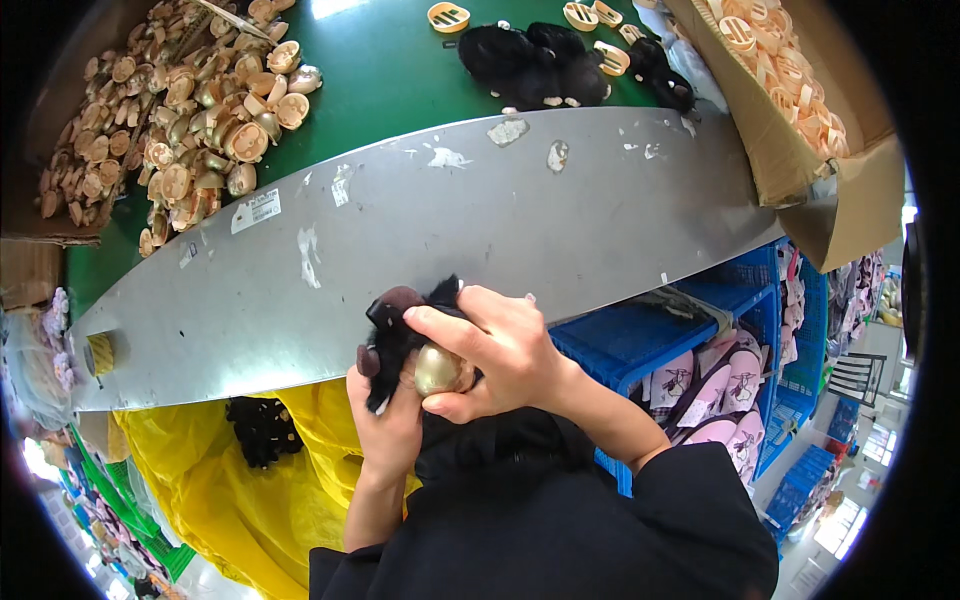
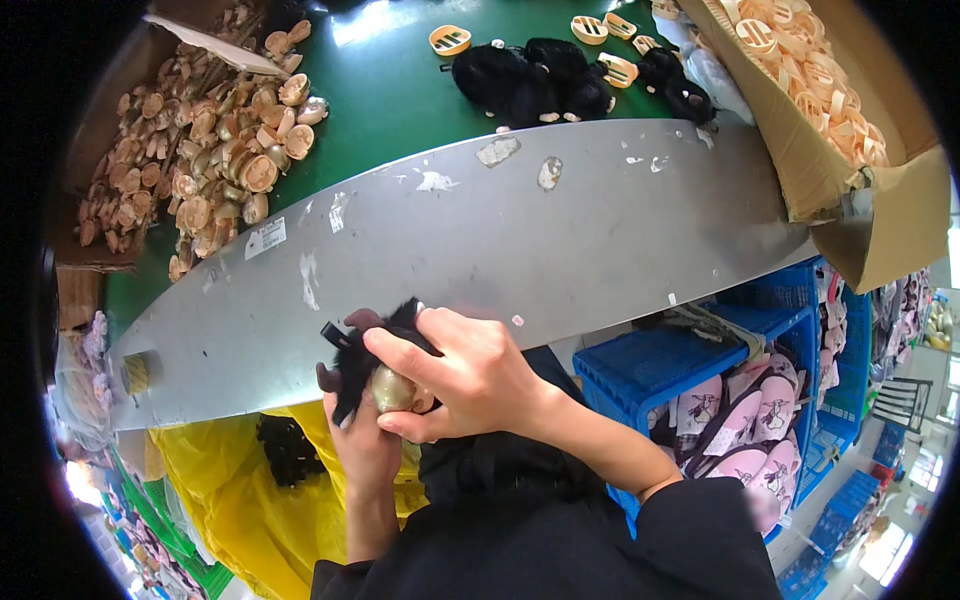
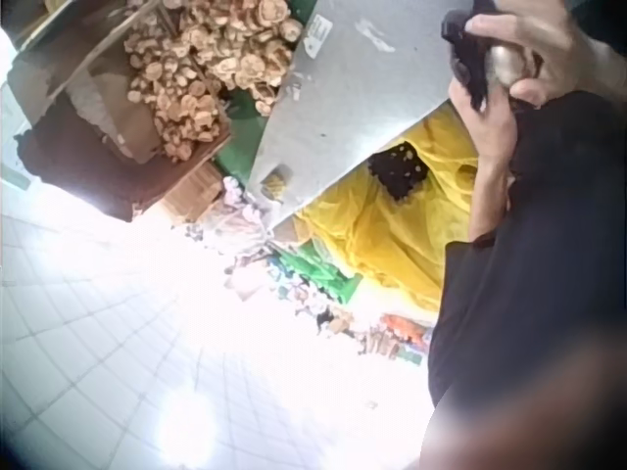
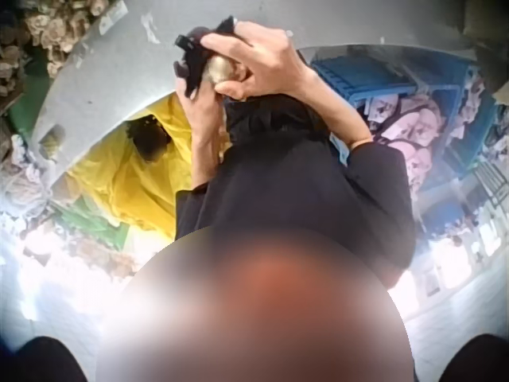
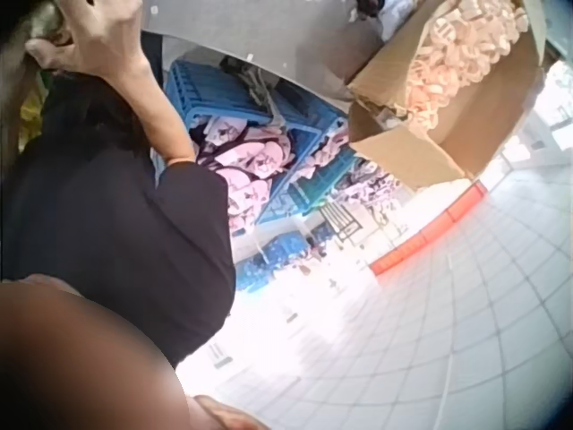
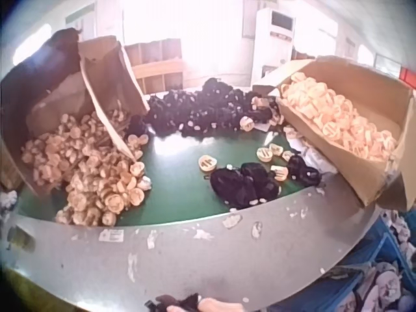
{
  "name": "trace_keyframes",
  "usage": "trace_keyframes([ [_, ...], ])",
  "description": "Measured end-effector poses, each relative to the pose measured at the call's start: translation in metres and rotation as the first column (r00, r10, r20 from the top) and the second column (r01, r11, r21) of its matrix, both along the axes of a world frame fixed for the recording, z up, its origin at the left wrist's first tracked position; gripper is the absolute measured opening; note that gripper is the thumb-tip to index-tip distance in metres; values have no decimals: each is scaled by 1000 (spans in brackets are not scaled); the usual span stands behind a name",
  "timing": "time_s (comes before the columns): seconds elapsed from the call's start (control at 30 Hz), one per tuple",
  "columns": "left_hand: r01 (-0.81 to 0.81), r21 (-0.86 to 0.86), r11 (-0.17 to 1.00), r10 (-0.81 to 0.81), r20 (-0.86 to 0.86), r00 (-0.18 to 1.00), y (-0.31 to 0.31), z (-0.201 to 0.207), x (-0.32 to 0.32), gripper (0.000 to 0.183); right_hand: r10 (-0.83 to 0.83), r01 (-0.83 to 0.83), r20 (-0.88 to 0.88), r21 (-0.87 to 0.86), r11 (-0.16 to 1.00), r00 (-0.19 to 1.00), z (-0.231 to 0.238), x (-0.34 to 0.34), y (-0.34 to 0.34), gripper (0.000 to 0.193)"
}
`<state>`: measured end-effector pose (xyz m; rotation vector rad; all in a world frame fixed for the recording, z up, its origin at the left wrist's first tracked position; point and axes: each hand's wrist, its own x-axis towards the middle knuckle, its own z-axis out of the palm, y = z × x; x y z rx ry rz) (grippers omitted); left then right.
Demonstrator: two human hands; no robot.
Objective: The person repeatedly picks up a black slipper and a beige sole, presses the sole onto the slipper, and places the assembled unit on the table. The person continues this cycle with multiple pairs, handling each item one at a time.
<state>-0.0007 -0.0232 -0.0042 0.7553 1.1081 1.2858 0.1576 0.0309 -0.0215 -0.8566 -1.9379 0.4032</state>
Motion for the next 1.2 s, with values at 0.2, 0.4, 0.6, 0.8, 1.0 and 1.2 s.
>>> trace_keyframes([
  [0.2, 77, -53, 996, -73, 76, 994, 1, 2, -1, 31, -54, 51, 46, 66, 997, 997, 12, 6, -4, 56],
  [0.4, 72, -123, 990, -45, 208, 977, 6, 9, 3, 34, -161, 159, 45, 35, 987, 986, 13, 2, -6, 44],
  [0.6, 95, -156, 983, -71, 151, 986, 1, 7, 0, 28, -87, 3, -199, -386, 922, 976, 13, 5, -6, 30],
  [0.8, 147, -127, 981, -124, 177, 976, -10, 1, -6, 35, -131, -368, -486, -789, 492, 864, 30, 19, -10, 19],
  [1.0, 69, -146, 987, 18, 524, 852, -9, 14, 13, 59, -239, -556, -670, -727, 404, 703, 23, 14, -7, 21],
  [1.2, 190, -55, 980, -126, 569, 813, -8, 3, 7, 36, -278, -625, -746, -662, 415, 605, 10, 9, 1, 12],
])
